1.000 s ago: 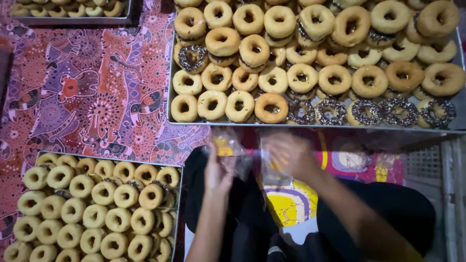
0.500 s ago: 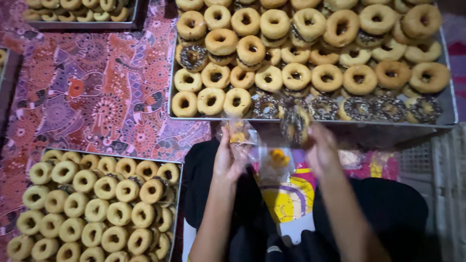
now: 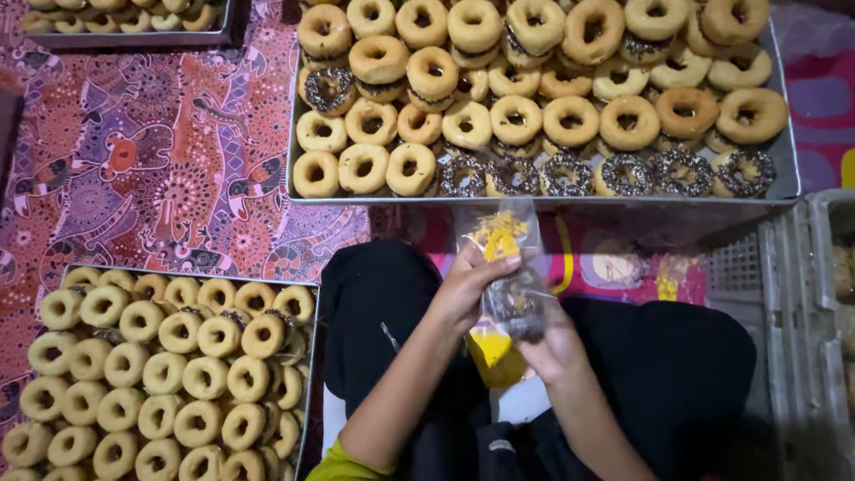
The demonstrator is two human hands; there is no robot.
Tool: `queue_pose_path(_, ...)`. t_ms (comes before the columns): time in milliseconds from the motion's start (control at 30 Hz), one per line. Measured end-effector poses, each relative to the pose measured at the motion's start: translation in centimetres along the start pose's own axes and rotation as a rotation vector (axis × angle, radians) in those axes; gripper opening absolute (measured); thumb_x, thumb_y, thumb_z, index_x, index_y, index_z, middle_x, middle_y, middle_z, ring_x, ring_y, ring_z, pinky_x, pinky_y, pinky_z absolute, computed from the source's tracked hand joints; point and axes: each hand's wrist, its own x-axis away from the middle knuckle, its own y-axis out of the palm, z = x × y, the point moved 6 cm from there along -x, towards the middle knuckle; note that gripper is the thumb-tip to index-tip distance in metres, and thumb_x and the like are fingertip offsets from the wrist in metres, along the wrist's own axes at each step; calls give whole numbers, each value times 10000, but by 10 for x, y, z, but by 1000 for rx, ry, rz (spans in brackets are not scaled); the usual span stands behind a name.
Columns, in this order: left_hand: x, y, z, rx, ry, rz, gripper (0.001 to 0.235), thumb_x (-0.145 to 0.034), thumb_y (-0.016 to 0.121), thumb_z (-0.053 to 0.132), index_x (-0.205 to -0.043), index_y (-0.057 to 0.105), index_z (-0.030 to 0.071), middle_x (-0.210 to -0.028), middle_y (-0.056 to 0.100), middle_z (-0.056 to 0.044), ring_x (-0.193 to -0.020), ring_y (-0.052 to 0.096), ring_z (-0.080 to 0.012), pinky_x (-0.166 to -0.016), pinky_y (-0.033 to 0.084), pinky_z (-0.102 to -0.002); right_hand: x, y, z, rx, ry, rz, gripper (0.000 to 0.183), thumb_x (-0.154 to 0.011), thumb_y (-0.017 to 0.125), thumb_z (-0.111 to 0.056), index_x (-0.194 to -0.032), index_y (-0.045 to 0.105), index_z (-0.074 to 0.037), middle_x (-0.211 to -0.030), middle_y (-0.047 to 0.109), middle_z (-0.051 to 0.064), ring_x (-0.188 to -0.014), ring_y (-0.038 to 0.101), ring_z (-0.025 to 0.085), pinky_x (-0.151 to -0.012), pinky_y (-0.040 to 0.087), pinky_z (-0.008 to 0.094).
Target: The person picks donuts from metal trays and places them into clear plastic bags. They seal each bag and set it aside in a nearby basket. The process is repeated continuously with both plain and chocolate-sprinkled donuts.
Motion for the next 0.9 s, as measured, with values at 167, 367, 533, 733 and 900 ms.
queue_pose_path(167, -5, -4, -11, 303, -18, 94, 539, -936, 653, 55, -1448, 495, -2, -1275, 688, -166, -1116, 700, -257, -940, 597, -391, 6, 36, -23, 269, -91, -81, 598, -918, 595, -160, -1494, 433, -140, -1389, 609, 72, -1213, 640, 251, -940, 573, 424)
queue_pose_path(367, -1, -40, -53, 275, -32, 233, 426, -1005, 652, 199, -1389, 571, 33, -1258, 697, -106, -1059, 694, -197, -843, 579, -333, 24, 85, -67, 1066, -610, -59, 796, -847, 705, -134, -1566, 375, -43, -1441, 511, 231, -1250, 542, 380, -1044, 457, 471)
queue_pose_path(533, 11, -69, -59, 399, 74, 142, 435, -1164, 589, 413, -1407, 588, 52, -1188, 688, -130, -902, 671, -212, -659, 521, -308, 58, 124, -48, 2225, -1267, -359, 446, -764, 706, -255, -1208, 670, -231, -1451, 579, 31, -1334, 535, 435, -1166, 233, 620)
queue_pose_path(733, 42, -91, -44, 194, 84, 344, 464, -1035, 549, 402, -1365, 551, 75, -1258, 679, -96, -1110, 697, -198, -960, 584, -366, 33, 92, -27, 1644, -613, -662, 208, -926, 721, -214, -1085, 827, -130, -1202, 797, 56, -1267, 695, 302, -1176, 424, 481)
queue_pose_path(900, 66, -98, -53, 123, -88, 373, 466, -1029, 555, 337, -1422, 529, 88, -1265, 679, -67, -1119, 678, -188, -964, 568, -361, -4, 21, -65, 743, -428, -168, 181, -1052, 660, -192, -1071, 670, -13, -1096, 776, 182, -1017, 763, 299, -954, 608, 459)
